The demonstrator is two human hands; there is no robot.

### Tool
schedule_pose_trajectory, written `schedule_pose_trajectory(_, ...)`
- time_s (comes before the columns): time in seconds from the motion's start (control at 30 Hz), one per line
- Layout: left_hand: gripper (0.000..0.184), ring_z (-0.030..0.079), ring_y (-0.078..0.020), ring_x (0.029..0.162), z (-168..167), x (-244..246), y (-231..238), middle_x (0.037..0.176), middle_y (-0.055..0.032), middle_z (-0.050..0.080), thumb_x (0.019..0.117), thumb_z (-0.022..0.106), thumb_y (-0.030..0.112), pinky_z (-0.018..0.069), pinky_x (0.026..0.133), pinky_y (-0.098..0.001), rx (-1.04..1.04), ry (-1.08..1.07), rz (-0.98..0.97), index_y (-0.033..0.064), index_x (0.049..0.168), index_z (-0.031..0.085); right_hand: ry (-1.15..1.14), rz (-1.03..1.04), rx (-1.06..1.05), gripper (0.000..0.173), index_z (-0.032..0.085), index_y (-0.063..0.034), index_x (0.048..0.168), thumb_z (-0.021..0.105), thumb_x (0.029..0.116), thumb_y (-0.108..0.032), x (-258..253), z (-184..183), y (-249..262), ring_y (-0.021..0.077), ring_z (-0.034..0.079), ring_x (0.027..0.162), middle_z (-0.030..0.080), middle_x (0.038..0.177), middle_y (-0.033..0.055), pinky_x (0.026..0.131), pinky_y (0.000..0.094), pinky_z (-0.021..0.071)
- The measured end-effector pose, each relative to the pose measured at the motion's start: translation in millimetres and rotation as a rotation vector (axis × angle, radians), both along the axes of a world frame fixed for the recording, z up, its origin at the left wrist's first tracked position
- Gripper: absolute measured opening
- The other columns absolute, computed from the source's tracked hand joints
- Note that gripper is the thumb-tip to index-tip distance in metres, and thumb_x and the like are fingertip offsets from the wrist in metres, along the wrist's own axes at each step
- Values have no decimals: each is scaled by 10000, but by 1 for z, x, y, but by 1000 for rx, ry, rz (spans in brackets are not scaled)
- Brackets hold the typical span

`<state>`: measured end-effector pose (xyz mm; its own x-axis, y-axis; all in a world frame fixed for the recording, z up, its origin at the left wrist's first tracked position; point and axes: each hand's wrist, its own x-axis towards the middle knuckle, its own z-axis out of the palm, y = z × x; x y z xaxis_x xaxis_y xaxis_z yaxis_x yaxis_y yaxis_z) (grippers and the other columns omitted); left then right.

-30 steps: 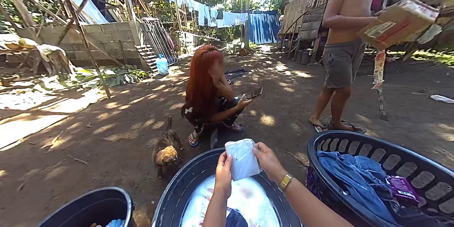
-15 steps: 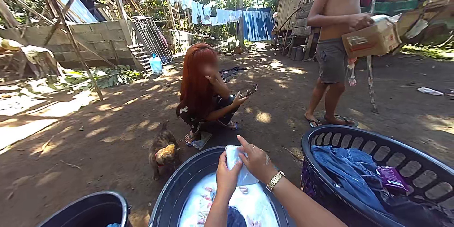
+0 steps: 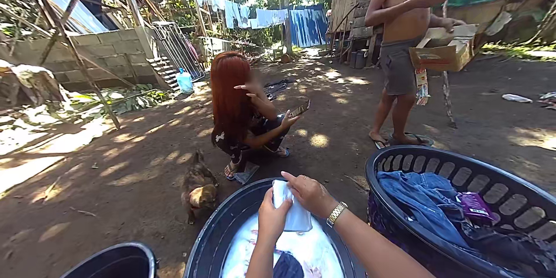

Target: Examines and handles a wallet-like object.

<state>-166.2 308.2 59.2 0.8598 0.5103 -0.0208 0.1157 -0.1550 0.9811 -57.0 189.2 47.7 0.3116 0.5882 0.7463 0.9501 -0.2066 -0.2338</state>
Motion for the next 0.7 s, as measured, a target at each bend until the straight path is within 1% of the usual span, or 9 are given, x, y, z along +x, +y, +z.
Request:
schedule_pose_trajectory(0.1, 549, 695, -269, 1028, 0, -1, -2, 1182, -206, 671, 926, 731, 110, 562, 930, -459, 9, 46, -22, 1, 1410, 497, -110, -37, 19, 423, 645, -17, 1362, 598, 942, -8, 0, -5, 3, 331, 729, 735, 735, 813, 156, 707, 429, 608)
schedule_pose_trajectory(0.17, 539, 687, -277, 1034, -1, -1, -2, 1174, -210, 670, 924, 731, 120, 554, 934, -467, 23, 72, -33, -5, 1395, 503, -177, -54, 24, 399, 670, -26, 1329, 599, 937, -16, 0, -9, 5, 322, 718, 695, 712, 765, 155, 656, 412, 603)
schedule_pose_trajectory(0.27, 530, 684, -281, 1033, -1, -2, 2, 1173, -213, 666, 916, 729, 106, 554, 931, -469, 17, 103, -56, -11, 1384, 510, -241, -45, 39, 362, 708, -36, 1263, 599, 918, -16, 2, -14, 9, 307, 717, 688, 704, 748, 140, 625, 399, 597)
schedule_pose_trajectory(0.4, 481, 696, -255, 973, 5, -5, 7, 1132, -198, 677, 928, 700, 68, 574, 884, -431, -31, 154, -123, -10, 1367, 518, -242, -38, 69, 304, 732, -32, 1152, 611, 875, 2, 3, -9, 7, 297, 730, 737, 721, 784, 128, 647, 393, 604)
schedule_pose_trajectory(0.47, 451, 703, -240, 936, 10, -8, 9, 1109, -185, 684, 929, 686, 42, 584, 857, -414, -44, 195, -208, -7, 1350, 532, -138, -106, 82, 269, 726, -3, 1131, 607, 891, 20, 7, -3, 2, 336, 735, 789, 724, 837, 165, 690, 437, 616)
schedule_pose_trajectory(0.53, 438, 708, -228, 906, 14, -12, 7, 1096, -176, 690, 931, 677, 23, 594, 831, -395, -82, 225, -288, -5, 1345, 538, 125, -202, 57, 320, 681, 48, 1223, 570, 923, 36, 18, 8, -10, 377, 728, 887, 730, 929, 207, 824, 498, 599)
schedule_pose_trajectory(0.6, 413, 712, -226, 869, 12, -10, 4, 1066, -177, 694, 942, 669, 22, 600, 799, -386, -135, 197, -256, -7, 1332, 537, 350, -209, 2, 374, 635, 43, 1305, 560, 940, 11, 27, 17, -22, 334, 717, 886, 731, 947, 190, 864, 465, 572)
schedule_pose_trajectory(0.63, 405, 711, -231, 862, 11, -9, 4, 1061, -182, 693, 948, 666, 25, 601, 793, -389, -154, 179, -222, -7, 1331, 537, 443, -153, -43, 380, 614, 31, 1332, 571, 957, -13, 27, 21, -27, 295, 716, 875, 735, 959, 175, 857, 435, 569)
schedule_pose_trajectory(0.7, 397, 709, -234, 853, 7, -5, 6, 1049, -185, 694, 949, 666, 30, 599, 784, -390, -175, 166, -167, -9, 1324, 541, 527, 9, -92, 362, 623, 30, 1316, 618, 961, -34, 21, 23, -32, 242, 730, 884, 750, 998, 162, 856, 386, 581)
